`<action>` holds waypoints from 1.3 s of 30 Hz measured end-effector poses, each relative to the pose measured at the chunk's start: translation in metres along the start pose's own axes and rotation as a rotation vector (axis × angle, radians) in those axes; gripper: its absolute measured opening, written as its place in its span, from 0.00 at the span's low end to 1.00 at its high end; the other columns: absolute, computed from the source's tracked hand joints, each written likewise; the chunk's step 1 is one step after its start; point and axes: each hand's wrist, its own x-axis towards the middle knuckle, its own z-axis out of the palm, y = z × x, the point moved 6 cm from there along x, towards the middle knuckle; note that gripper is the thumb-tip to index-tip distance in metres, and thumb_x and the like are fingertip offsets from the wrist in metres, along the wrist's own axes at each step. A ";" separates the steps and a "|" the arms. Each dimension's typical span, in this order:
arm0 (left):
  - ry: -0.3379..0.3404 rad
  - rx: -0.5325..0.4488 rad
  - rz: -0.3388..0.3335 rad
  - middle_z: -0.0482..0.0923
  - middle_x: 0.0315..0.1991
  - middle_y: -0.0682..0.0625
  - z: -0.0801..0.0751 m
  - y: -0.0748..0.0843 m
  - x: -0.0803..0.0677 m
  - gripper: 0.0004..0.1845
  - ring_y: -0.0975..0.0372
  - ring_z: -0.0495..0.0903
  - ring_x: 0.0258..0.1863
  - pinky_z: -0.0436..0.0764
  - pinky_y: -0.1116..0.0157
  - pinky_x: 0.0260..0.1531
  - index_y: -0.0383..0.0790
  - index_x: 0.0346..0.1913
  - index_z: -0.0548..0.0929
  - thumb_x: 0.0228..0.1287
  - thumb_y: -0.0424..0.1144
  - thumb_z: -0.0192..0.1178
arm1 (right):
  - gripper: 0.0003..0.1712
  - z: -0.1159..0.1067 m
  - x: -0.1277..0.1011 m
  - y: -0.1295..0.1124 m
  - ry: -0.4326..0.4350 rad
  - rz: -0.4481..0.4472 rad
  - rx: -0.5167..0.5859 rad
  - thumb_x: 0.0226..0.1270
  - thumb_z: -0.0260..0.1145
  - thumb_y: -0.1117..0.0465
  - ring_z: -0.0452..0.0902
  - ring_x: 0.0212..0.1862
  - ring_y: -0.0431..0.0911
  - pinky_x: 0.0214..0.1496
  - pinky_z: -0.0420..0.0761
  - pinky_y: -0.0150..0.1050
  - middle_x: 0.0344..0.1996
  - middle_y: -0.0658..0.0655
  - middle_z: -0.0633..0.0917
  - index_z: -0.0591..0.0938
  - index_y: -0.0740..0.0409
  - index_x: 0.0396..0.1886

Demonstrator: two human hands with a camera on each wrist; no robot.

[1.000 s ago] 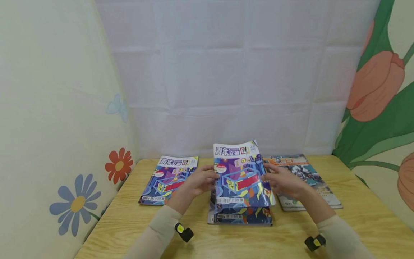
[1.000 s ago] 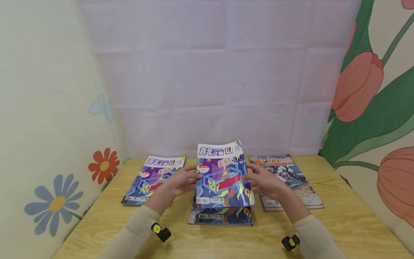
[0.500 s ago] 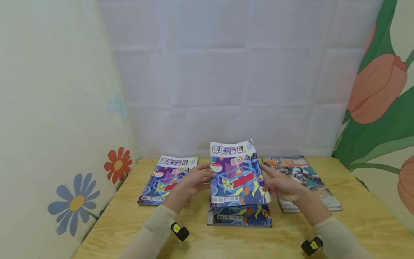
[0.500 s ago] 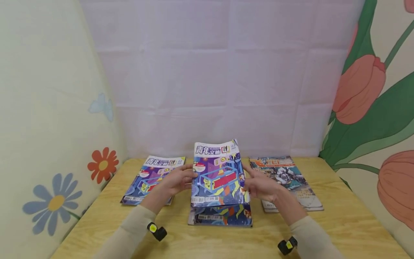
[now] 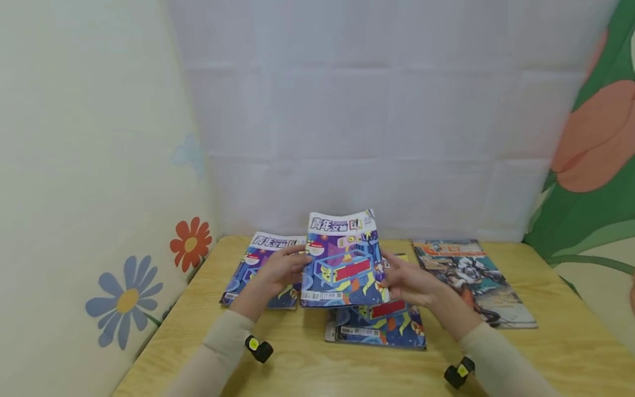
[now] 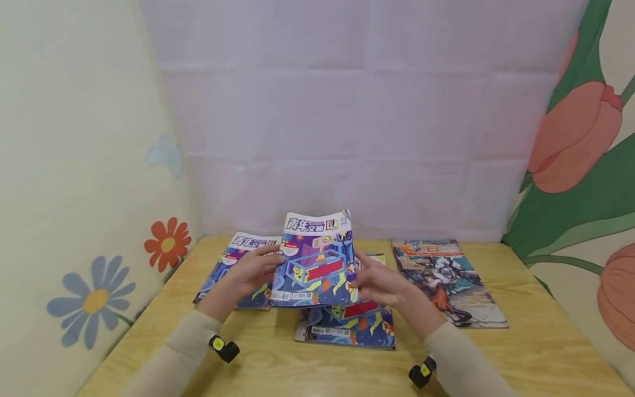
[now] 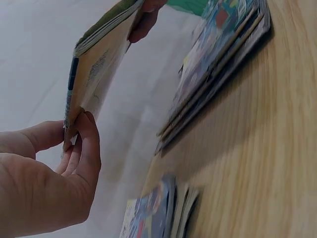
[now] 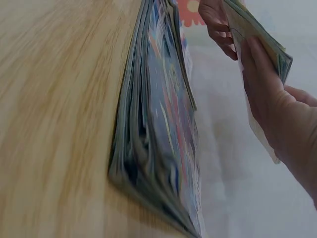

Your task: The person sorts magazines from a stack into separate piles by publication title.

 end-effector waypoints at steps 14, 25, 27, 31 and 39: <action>0.109 -0.038 -0.029 0.79 0.57 0.38 -0.075 -0.001 0.016 0.31 0.59 0.83 0.41 0.85 0.61 0.42 0.33 0.73 0.69 0.69 0.32 0.65 | 0.58 0.028 0.070 0.021 0.206 0.068 0.055 0.61 0.44 0.87 0.59 0.71 0.70 0.63 0.73 0.59 0.75 0.73 0.58 0.42 0.41 0.84; 0.269 0.118 -0.066 0.69 0.68 0.33 -0.129 0.004 0.017 0.32 0.50 0.76 0.55 0.82 0.58 0.47 0.40 0.75 0.70 0.70 0.39 0.65 | 0.55 0.047 0.130 0.051 0.311 0.088 -0.007 0.58 0.44 0.88 0.62 0.70 0.69 0.64 0.73 0.59 0.72 0.76 0.62 0.42 0.54 0.84; 0.288 0.155 -0.069 0.69 0.68 0.33 -0.137 0.004 0.016 0.31 0.50 0.76 0.54 0.81 0.59 0.46 0.40 0.75 0.71 0.71 0.40 0.64 | 0.53 0.051 0.138 0.056 0.306 0.094 -0.020 0.59 0.44 0.88 0.62 0.70 0.69 0.64 0.73 0.58 0.72 0.76 0.63 0.44 0.58 0.83; 0.316 0.229 -0.083 0.71 0.66 0.35 -0.151 0.002 0.015 0.29 0.50 0.76 0.53 0.80 0.59 0.46 0.42 0.74 0.72 0.73 0.42 0.62 | 0.51 0.060 0.151 0.066 0.289 0.107 -0.012 0.59 0.43 0.88 0.62 0.70 0.69 0.65 0.71 0.58 0.71 0.76 0.64 0.46 0.60 0.82; 0.342 0.253 -0.135 0.72 0.66 0.35 -0.172 -0.002 0.014 0.27 0.48 0.76 0.55 0.80 0.57 0.48 0.41 0.73 0.73 0.75 0.41 0.60 | 0.50 0.065 0.167 0.079 0.336 0.107 -0.038 0.58 0.45 0.89 0.66 0.68 0.69 0.62 0.74 0.59 0.69 0.75 0.68 0.50 0.62 0.81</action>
